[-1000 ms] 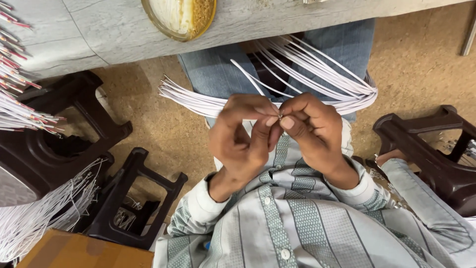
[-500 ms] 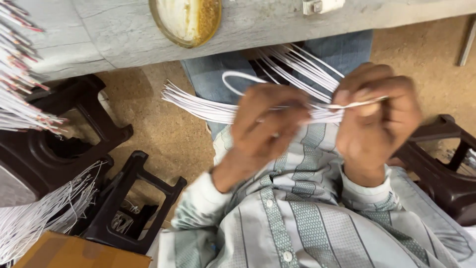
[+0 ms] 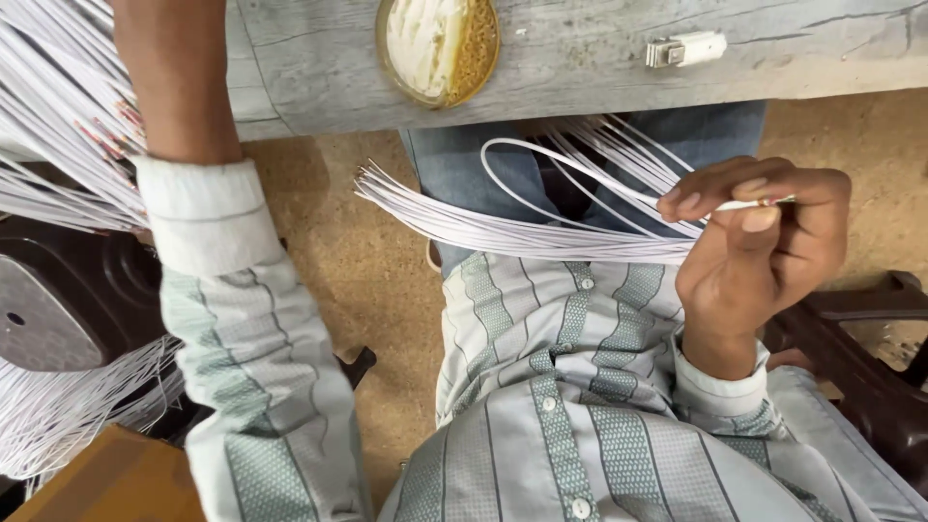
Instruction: Soldering wire ends onto USB connectors and trimming wire.
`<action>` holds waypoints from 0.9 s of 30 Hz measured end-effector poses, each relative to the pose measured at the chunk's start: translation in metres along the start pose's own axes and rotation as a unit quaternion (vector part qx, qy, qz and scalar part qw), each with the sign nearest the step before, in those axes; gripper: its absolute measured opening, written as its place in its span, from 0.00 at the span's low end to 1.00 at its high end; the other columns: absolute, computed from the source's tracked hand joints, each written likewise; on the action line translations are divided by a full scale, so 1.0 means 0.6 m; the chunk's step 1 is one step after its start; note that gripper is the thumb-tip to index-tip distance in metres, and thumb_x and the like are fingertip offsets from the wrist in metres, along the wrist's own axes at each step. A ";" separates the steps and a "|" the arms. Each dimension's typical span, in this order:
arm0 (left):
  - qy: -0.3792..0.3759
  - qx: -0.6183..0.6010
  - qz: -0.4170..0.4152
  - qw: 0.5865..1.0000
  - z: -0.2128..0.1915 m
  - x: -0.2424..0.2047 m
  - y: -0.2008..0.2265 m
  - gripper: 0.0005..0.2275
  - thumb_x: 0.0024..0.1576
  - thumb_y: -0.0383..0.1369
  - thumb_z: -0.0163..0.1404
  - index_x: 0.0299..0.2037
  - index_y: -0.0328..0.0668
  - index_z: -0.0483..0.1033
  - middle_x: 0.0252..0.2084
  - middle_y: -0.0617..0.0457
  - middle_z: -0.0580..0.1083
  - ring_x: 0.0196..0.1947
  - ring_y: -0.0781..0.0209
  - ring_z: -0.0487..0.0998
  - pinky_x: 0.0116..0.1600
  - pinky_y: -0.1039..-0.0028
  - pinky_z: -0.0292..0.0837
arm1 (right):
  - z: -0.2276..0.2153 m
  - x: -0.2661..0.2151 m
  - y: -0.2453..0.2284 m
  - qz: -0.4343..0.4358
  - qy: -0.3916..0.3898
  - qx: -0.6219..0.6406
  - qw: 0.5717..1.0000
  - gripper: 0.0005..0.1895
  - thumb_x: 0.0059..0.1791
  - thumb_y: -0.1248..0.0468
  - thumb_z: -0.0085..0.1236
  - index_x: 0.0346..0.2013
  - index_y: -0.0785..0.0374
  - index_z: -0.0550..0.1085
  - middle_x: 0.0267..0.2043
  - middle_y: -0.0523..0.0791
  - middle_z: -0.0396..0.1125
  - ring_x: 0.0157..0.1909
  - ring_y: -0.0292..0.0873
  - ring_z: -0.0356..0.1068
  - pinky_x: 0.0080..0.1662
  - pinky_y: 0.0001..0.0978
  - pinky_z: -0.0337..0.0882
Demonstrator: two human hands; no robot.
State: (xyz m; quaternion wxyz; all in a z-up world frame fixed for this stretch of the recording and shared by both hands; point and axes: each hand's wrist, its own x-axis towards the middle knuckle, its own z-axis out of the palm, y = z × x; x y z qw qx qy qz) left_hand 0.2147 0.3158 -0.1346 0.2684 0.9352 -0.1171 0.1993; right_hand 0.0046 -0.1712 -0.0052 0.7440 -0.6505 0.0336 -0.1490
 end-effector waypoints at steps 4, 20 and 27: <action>-0.003 0.033 -0.019 0.999 0.030 -0.015 0.063 0.09 0.65 0.24 0.57 0.35 0.34 0.69 0.31 0.51 0.66 0.31 0.60 0.66 0.39 0.68 0.66 | 0.002 0.003 0.004 0.025 0.016 0.028 0.999 0.14 0.65 0.57 0.53 0.47 0.66 0.64 0.32 0.53 0.66 0.30 0.44 0.69 0.34 0.34 0.74; 0.159 0.096 -0.101 0.977 -0.054 0.055 0.162 0.06 0.65 0.19 0.52 0.36 0.34 0.69 0.26 0.55 0.60 0.26 0.62 0.56 0.35 0.69 0.54 | -0.006 -0.002 0.019 0.049 0.028 0.026 0.998 0.17 0.65 0.55 0.56 0.47 0.67 0.64 0.32 0.53 0.67 0.31 0.45 0.69 0.36 0.34 0.73; 0.210 0.079 -0.125 0.967 -0.075 0.036 0.102 0.07 0.62 0.15 0.47 0.43 0.35 0.74 0.29 0.58 0.67 0.22 0.67 0.56 0.29 0.73 0.50 | -0.002 0.003 0.027 0.055 0.022 0.020 0.998 0.17 0.65 0.55 0.57 0.47 0.66 0.65 0.33 0.53 0.68 0.32 0.45 0.70 0.36 0.33 0.72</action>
